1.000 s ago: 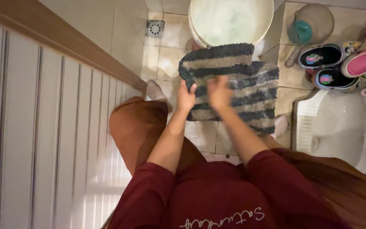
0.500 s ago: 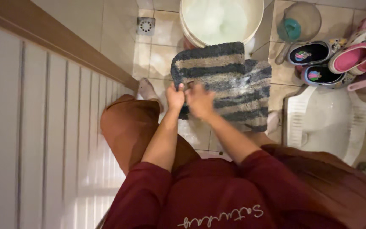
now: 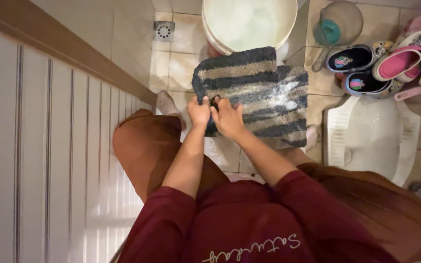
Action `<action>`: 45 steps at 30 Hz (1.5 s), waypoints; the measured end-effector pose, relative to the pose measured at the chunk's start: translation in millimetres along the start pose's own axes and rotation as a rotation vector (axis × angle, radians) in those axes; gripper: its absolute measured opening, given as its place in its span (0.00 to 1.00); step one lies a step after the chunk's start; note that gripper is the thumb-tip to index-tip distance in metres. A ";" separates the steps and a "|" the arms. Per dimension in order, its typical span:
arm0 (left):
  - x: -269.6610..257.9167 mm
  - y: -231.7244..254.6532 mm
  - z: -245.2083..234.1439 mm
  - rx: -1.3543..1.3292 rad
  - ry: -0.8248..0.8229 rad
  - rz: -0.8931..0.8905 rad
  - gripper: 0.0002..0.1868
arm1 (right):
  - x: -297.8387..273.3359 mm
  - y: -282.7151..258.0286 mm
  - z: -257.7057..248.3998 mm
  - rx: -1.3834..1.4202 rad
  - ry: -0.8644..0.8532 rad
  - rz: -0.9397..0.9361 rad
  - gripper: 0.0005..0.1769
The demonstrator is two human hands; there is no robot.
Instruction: The person scrubs a white and pink slipper with a brush, rinses it with water from a bucket, and places it on a white plastic rack. Then the person scrubs a striped rug with a brush and rinses it with water.
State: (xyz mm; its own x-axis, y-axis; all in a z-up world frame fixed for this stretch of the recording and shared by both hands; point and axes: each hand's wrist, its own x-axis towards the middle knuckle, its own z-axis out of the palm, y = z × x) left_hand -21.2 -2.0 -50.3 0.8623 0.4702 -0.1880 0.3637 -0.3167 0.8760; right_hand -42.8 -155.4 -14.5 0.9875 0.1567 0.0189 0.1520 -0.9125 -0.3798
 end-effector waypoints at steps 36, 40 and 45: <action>21.3 -19.5 12.8 0.126 0.136 -0.096 0.14 | 0.2 125.6 -85.7 -0.446 -0.211 0.358 0.21; 16.6 -15.1 22.7 0.130 0.186 -0.023 0.15 | -25.7 141.1 -71.0 -0.281 0.063 0.306 0.27; 19.3 -4.5 19.5 0.101 0.132 -0.134 0.16 | -43.4 86.1 -71.7 -0.178 -0.054 0.224 0.24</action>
State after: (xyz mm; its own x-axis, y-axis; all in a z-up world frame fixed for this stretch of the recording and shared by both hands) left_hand 0.7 -7.5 -66.5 0.7526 0.6156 -0.2339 0.5109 -0.3218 0.7971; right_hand -69.5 -267.9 18.3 0.9943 -0.0409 -0.0985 -0.0601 -0.9778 -0.2009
